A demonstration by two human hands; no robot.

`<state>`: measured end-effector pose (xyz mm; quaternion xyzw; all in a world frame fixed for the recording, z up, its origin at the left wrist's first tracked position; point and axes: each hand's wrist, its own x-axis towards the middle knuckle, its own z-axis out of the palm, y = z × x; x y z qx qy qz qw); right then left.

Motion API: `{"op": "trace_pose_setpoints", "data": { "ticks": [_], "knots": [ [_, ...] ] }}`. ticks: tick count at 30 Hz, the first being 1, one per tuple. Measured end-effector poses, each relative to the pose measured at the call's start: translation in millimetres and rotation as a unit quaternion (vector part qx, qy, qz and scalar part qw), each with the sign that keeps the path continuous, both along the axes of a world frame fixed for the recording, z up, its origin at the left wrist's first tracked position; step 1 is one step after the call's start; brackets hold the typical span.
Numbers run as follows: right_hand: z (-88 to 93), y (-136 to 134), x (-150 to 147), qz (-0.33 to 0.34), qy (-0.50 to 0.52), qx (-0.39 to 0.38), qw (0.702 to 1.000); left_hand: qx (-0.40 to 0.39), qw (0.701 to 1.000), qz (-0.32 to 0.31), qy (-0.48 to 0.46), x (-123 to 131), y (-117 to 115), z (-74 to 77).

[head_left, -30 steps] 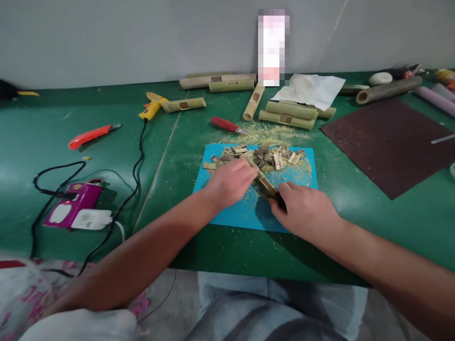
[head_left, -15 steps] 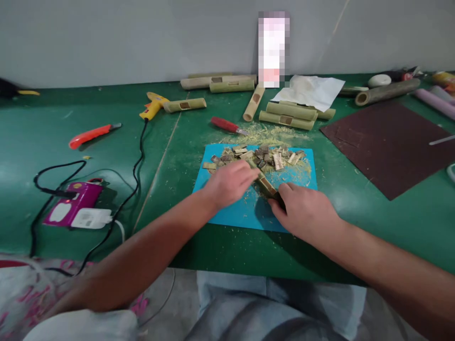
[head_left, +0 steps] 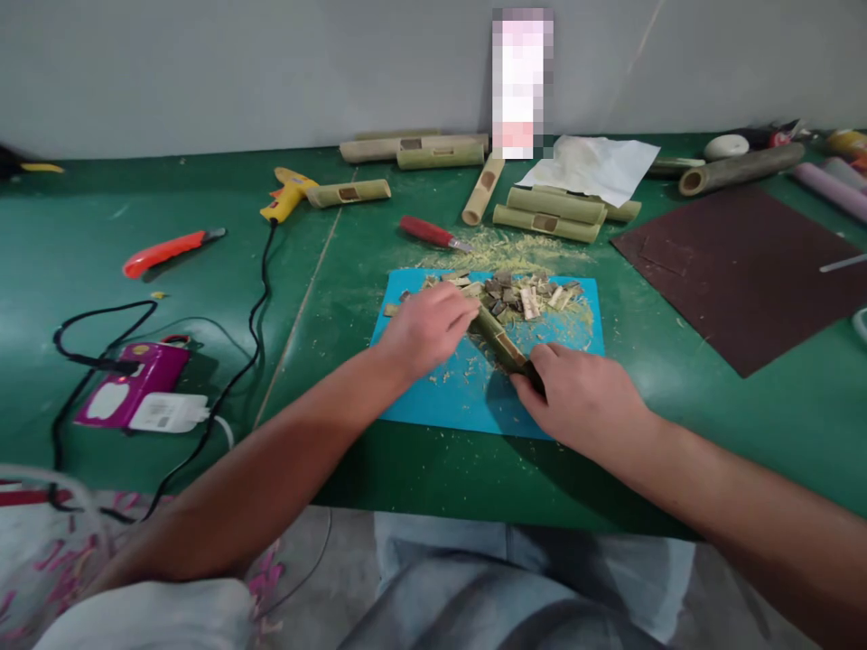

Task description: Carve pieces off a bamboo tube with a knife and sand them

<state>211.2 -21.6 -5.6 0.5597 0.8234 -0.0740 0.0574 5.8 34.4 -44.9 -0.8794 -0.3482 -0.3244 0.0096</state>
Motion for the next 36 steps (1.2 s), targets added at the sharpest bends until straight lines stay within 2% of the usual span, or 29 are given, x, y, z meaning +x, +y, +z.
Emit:
{"op": "trace_pose_setpoints", "data": {
  "ticks": [3,7,10,13,17,20,23,27,30,33,36],
  "knots": [
    [0.8,0.4,0.6,0.003,-0.003,-0.008,1.0,-0.04,0.998,-0.029,0.029,-0.2,-0.4,-0.3],
    [0.3,0.6,1.6,0.002,0.002,0.0,1.0,0.006,1.0,-0.001,-0.007,-0.4,-0.7,0.7],
    [-1.0,0.7,1.5,0.009,0.004,-0.001,1.0,-0.02,0.999,-0.037,0.021,0.3,-1.1,1.6],
    [-1.6,0.5,1.1,0.004,0.006,0.006,1.0,0.0,1.0,0.012,-0.01,0.6,-1.0,1.4],
    [-1.0,0.1,0.7,0.007,0.009,0.001,1.0,-0.043,0.998,-0.039,0.013,0.0,-0.9,0.7],
    [-0.3,0.1,0.4,0.0,0.008,0.002,1.0,-0.013,1.0,0.002,-0.021,-0.4,-0.8,0.7],
    [0.5,-0.2,0.6,0.006,0.006,-0.005,1.0,-0.046,0.999,-0.02,0.01,-0.3,-1.5,0.7],
    [1.8,-1.1,0.8,0.002,0.004,-0.006,1.0,-0.001,1.0,0.018,-0.002,-0.7,-2.0,0.4],
    [2.6,-1.5,0.6,0.007,0.004,-0.012,1.0,-0.025,0.998,-0.018,0.048,-1.1,-1.9,0.6],
    [3.0,-1.1,0.4,0.002,0.005,-0.007,1.0,0.011,1.0,0.013,0.008,-1.3,-1.2,0.6],
    [2.6,-0.1,0.3,0.005,0.005,-0.012,1.0,-0.019,0.999,-0.028,0.027,-1.0,-1.3,0.4]
  ]
}}
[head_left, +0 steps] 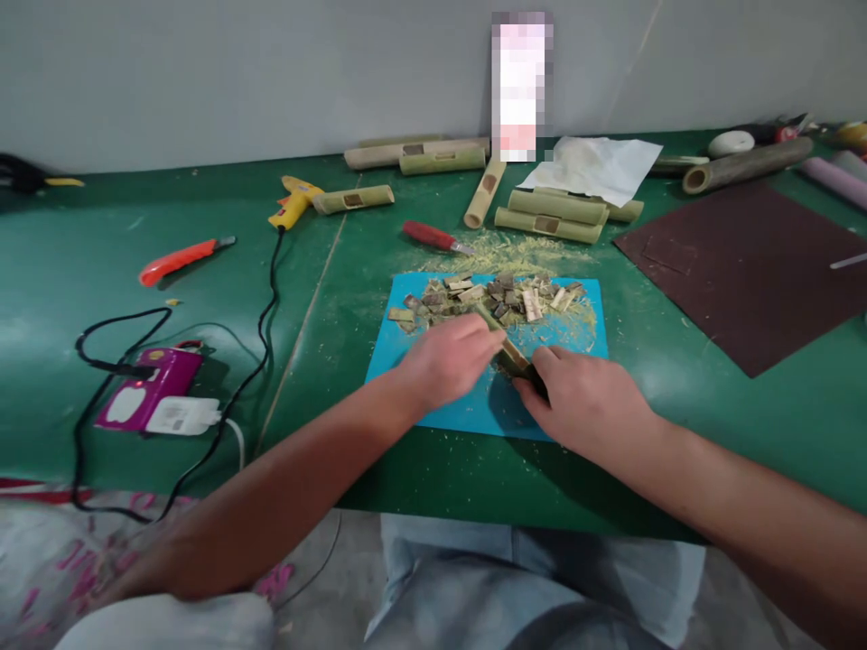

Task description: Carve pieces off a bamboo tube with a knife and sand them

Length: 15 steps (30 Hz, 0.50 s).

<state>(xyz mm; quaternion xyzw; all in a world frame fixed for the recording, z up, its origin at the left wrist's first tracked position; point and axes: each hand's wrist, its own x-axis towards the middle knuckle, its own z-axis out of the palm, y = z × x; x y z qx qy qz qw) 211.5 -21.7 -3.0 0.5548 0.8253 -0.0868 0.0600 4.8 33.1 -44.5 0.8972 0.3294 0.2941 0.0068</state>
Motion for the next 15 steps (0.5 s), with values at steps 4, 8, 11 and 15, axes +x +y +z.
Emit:
{"op": "trace_pose_setpoints", "data": {
  "ticks": [4,8,11,15],
  "knots": [
    [-0.6,0.3,0.8,-0.003,0.005,0.006,1.0,0.027,0.999,0.041,-0.023,-0.4,-0.2,-0.1],
    [-1.1,-0.8,2.1,0.001,0.005,0.006,1.0,-0.006,1.0,0.008,0.023,-0.2,-0.3,0.4],
    [-1.6,-1.0,2.0,0.0,0.009,0.005,1.0,0.034,0.998,0.044,0.011,0.9,0.0,1.0],
    [-0.9,-1.0,1.5,0.004,0.001,-0.009,1.0,0.022,0.999,0.014,0.038,1.1,1.4,1.2]
  ]
}}
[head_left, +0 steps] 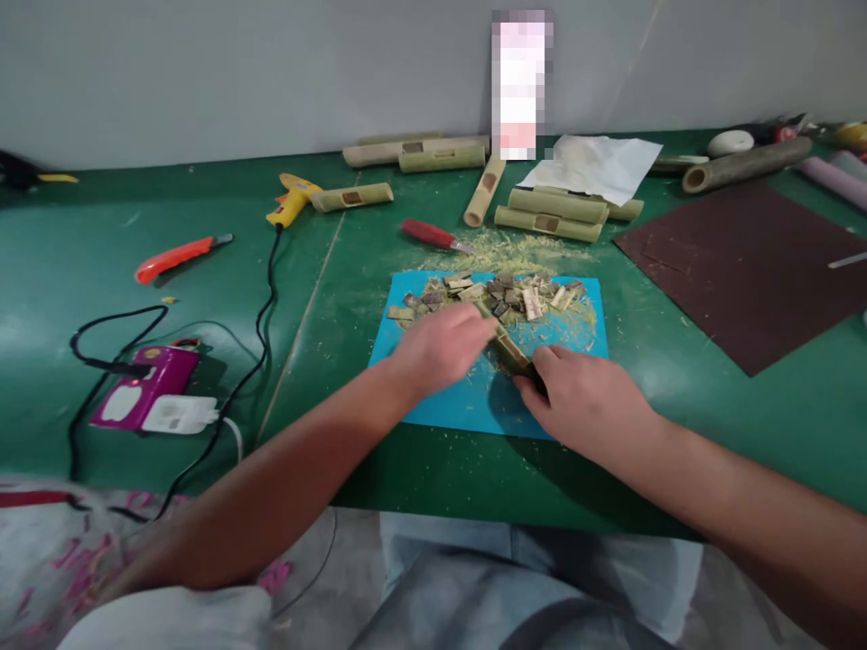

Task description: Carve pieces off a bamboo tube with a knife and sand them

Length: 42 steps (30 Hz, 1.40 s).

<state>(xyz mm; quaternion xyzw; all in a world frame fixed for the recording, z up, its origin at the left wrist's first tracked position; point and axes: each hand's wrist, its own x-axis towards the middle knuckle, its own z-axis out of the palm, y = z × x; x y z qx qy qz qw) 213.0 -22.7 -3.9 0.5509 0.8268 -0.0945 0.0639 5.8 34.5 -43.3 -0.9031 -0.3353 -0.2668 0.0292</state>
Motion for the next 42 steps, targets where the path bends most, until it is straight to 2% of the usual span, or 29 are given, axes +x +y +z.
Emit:
{"op": "trace_pose_setpoints", "data": {
  "ticks": [2,6,9,13,16,20,23,27,30,33,37,40,42],
  "knots": [
    [1.0,-0.2,-0.2,-0.001,-0.002,0.003,1.0,0.022,0.999,0.015,-0.024,-1.4,1.5,0.4],
    [2.4,-0.4,-1.0,-0.001,-0.007,0.002,1.0,-0.013,1.0,0.009,-0.012,-4.2,2.0,1.3],
    [2.0,-0.3,-1.3,0.0,-0.005,0.005,1.0,-0.002,0.999,0.033,-0.037,-3.6,-0.1,1.0],
    [1.7,-0.3,-0.9,0.004,-0.007,0.0,1.0,-0.05,0.998,0.015,-0.043,-0.4,-2.8,0.0],
    [2.0,-0.1,-1.0,-0.004,-0.007,-0.001,1.0,-0.007,0.997,0.048,-0.061,0.9,-3.7,0.5],
    [2.1,0.0,-1.4,0.002,-0.005,-0.004,1.0,-0.039,0.999,-0.021,-0.022,1.1,-4.3,1.1],
    [2.5,-0.4,-1.2,-0.003,-0.005,-0.002,1.0,0.002,0.997,0.039,-0.06,-0.9,-2.2,0.6],
    [3.6,-0.4,-0.8,-0.001,-0.007,-0.007,1.0,-0.016,1.0,-0.014,-0.013,-2.3,-1.3,-0.1],
    [4.2,-0.3,-1.1,-0.004,-0.004,-0.007,1.0,0.004,0.998,0.03,-0.047,-1.5,-2.0,0.1],
    [3.9,-0.5,-1.2,0.0,-0.006,-0.011,1.0,-0.029,0.999,0.003,-0.022,-0.6,-2.3,0.5],
    [2.4,-0.3,-0.4,0.001,-0.003,-0.005,1.0,0.004,0.998,0.027,-0.058,-0.3,-2.0,0.2],
    [1.6,0.3,0.0,0.006,-0.001,-0.007,1.0,-0.036,0.999,-0.018,-0.029,-0.2,-2.6,-0.7],
    [1.4,0.6,-0.1,0.004,0.002,-0.004,1.0,-0.017,0.998,0.016,-0.05,-0.5,-2.6,-1.0]
  ]
}}
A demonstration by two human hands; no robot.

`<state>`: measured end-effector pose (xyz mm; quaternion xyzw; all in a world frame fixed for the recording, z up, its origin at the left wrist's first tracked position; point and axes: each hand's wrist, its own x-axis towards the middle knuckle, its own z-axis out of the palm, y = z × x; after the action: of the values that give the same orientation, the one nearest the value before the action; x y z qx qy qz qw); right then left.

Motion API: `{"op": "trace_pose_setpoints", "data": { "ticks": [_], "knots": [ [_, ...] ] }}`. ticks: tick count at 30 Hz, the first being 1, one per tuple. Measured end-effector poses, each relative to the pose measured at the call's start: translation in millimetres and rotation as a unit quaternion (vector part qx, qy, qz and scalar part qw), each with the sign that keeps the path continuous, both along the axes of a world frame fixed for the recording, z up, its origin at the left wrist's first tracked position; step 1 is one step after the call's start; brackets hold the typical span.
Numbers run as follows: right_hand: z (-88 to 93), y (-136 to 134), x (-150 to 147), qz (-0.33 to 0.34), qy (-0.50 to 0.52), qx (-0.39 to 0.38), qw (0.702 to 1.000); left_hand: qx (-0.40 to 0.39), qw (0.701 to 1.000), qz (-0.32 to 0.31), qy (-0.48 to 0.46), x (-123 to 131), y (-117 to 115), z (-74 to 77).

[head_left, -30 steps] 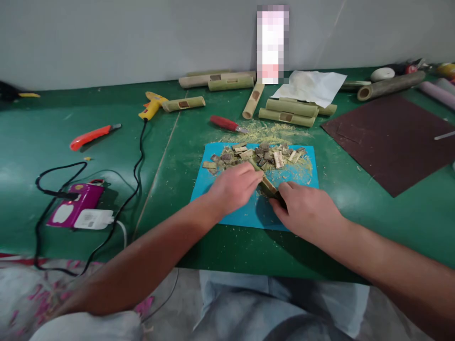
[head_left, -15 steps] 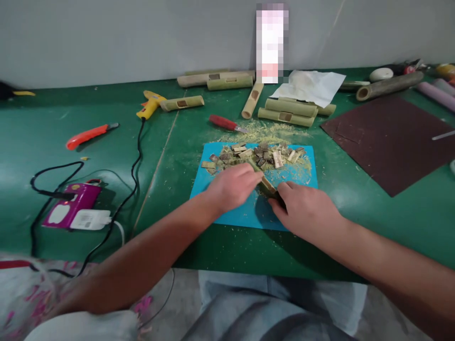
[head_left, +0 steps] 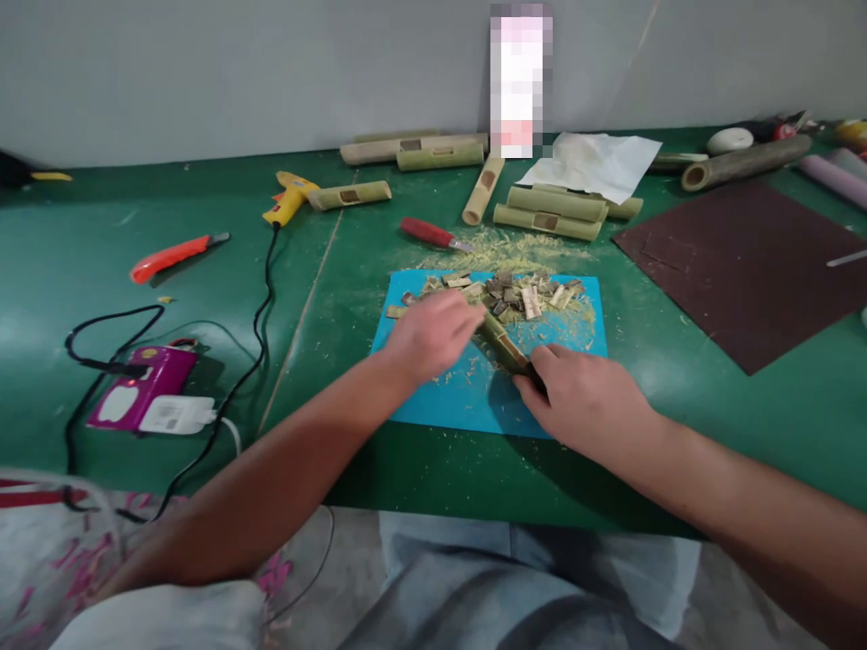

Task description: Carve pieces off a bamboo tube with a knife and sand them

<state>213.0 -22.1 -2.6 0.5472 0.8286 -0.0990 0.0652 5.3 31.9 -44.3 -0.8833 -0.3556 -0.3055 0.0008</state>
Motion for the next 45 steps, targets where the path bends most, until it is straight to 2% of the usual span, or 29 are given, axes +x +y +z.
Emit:
{"op": "trace_pose_setpoints", "data": {
  "ticks": [2,5,8,12,15,18,22,25,29,32,36,39,42,45],
  "knots": [
    [-0.2,0.0,-0.1,-0.001,0.0,0.0,1.0,0.012,1.0,0.014,-0.003,-0.2,0.1,0.0],
    [-0.9,-0.3,0.1,0.003,-0.002,-0.005,1.0,-0.008,1.0,-0.02,0.019,0.0,0.4,0.1],
    [-1.7,-0.6,0.4,-0.001,-0.003,-0.004,1.0,0.024,1.0,0.013,-0.003,0.5,0.6,0.4],
    [-1.5,-0.3,0.3,0.003,-0.011,-0.004,1.0,-0.009,0.999,-0.037,0.018,0.9,0.2,1.1],
    [-0.9,0.0,-0.2,0.0,-0.012,0.003,1.0,0.024,1.0,0.011,-0.007,0.5,0.4,1.2],
    [-0.4,-0.3,-0.6,0.003,-0.014,0.001,1.0,-0.005,0.999,-0.033,0.03,0.0,0.2,0.6],
    [0.6,-0.5,-1.1,-0.004,-0.014,0.004,1.0,0.021,1.0,0.01,-0.009,-0.8,1.1,0.1],
    [1.4,-0.1,-1.5,-0.003,-0.018,-0.002,1.0,-0.006,0.999,-0.037,0.012,-0.5,2.0,-0.3],
    [1.8,0.2,-1.7,-0.004,-0.019,-0.001,1.0,0.025,1.0,0.002,-0.015,-0.2,2.3,-0.5],
    [1.5,-0.3,-1.9,0.002,-0.018,-0.003,1.0,-0.008,0.999,-0.027,0.023,0.0,0.6,0.8],
    [0.9,-1.0,-2.2,-0.006,-0.02,0.003,1.0,0.028,0.999,0.008,0.013,0.7,-2.3,3.6],
    [0.8,-0.8,-2.5,0.0,-0.018,0.002,1.0,0.004,0.999,-0.016,0.038,1.9,-4.3,4.5],
    [1.3,-0.3,-2.8,-0.003,-0.019,0.002,1.0,0.022,0.999,0.028,0.029,2.3,-5.0,3.4],
    [1.3,-0.2,-3.3,-0.002,-0.02,-0.002,1.0,-0.013,0.998,0.013,0.053,1.3,-4.8,1.5]
  ]
}}
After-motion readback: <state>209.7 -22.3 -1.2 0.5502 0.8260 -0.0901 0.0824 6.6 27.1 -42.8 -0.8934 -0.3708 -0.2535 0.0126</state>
